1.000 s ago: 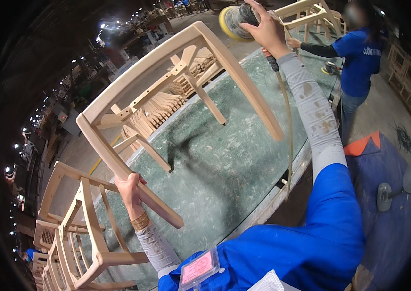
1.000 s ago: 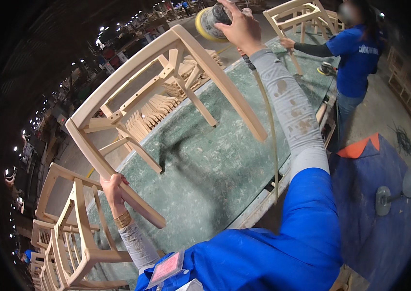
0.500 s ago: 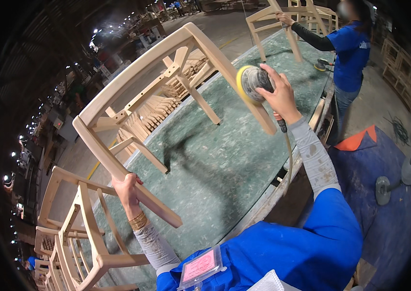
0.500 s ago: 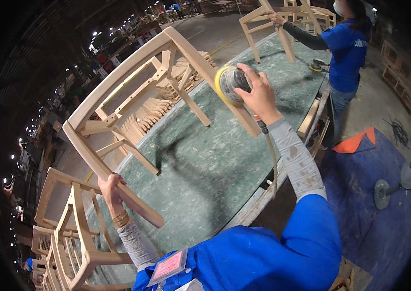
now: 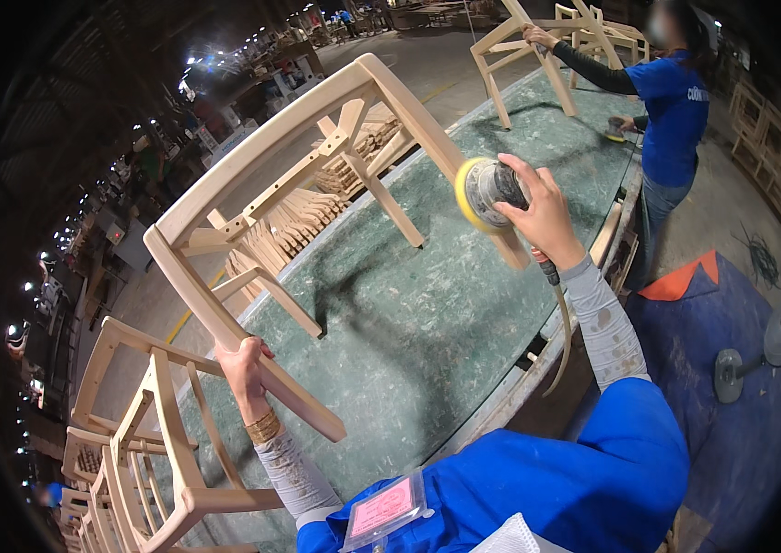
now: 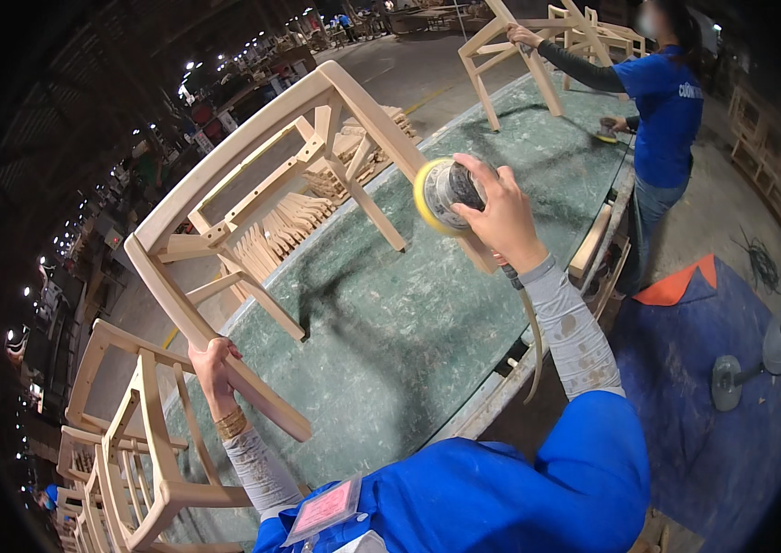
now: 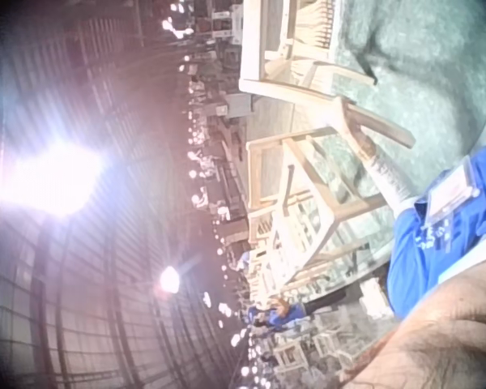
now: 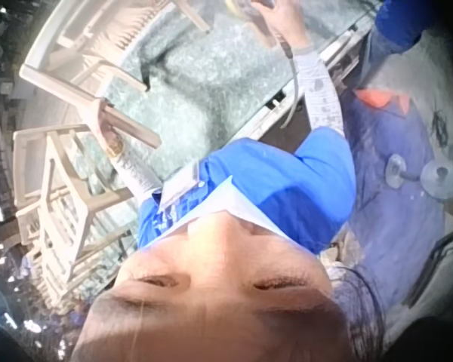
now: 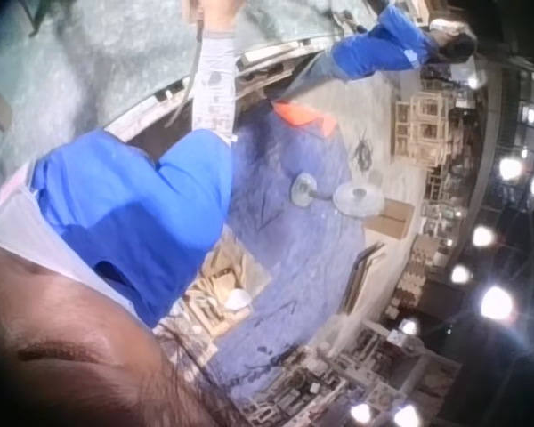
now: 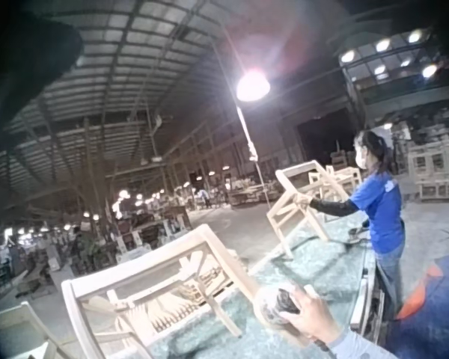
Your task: The person uses a handheld orbital sander to smooth the surfaces of wooden chair frames. They systematically sand the legs, seat frame, and backrest of multiple chairs, repositioning the chairs on the workbench as needed to access different areas.
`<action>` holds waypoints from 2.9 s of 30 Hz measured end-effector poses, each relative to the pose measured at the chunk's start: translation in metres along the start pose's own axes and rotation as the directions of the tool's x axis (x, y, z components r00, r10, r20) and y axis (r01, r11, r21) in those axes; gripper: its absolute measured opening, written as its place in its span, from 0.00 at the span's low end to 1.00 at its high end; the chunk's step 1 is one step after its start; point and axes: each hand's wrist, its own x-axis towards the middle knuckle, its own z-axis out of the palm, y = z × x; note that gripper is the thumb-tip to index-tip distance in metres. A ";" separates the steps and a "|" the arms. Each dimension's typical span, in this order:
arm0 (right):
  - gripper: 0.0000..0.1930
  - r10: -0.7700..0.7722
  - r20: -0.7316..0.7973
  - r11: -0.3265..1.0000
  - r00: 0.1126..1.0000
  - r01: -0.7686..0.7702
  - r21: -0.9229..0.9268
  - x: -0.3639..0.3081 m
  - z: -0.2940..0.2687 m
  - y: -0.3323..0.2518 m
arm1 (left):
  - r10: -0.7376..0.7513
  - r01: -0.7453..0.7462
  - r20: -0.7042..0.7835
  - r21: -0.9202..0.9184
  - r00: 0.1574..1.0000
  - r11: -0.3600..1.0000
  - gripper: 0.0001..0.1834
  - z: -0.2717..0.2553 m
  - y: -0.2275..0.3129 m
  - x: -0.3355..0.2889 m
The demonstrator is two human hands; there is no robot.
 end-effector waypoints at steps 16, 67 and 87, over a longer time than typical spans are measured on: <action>0.34 -0.056 0.101 0.998 0.993 0.056 0.002 0.018 -0.021 -0.054 | -0.110 0.109 0.001 -0.163 0.994 0.981 0.18 0.001 0.004 0.000; 0.35 -0.225 0.117 0.959 0.967 0.198 0.204 0.008 0.098 -0.198 | 0.037 0.443 0.462 -0.869 0.886 0.220 0.48 -0.026 -0.092 -0.090; 0.43 -0.319 0.904 0.941 0.284 0.212 0.265 -0.365 0.249 -0.162 | 0.007 0.456 0.515 -0.764 0.857 0.456 0.45 -0.027 -0.070 -0.099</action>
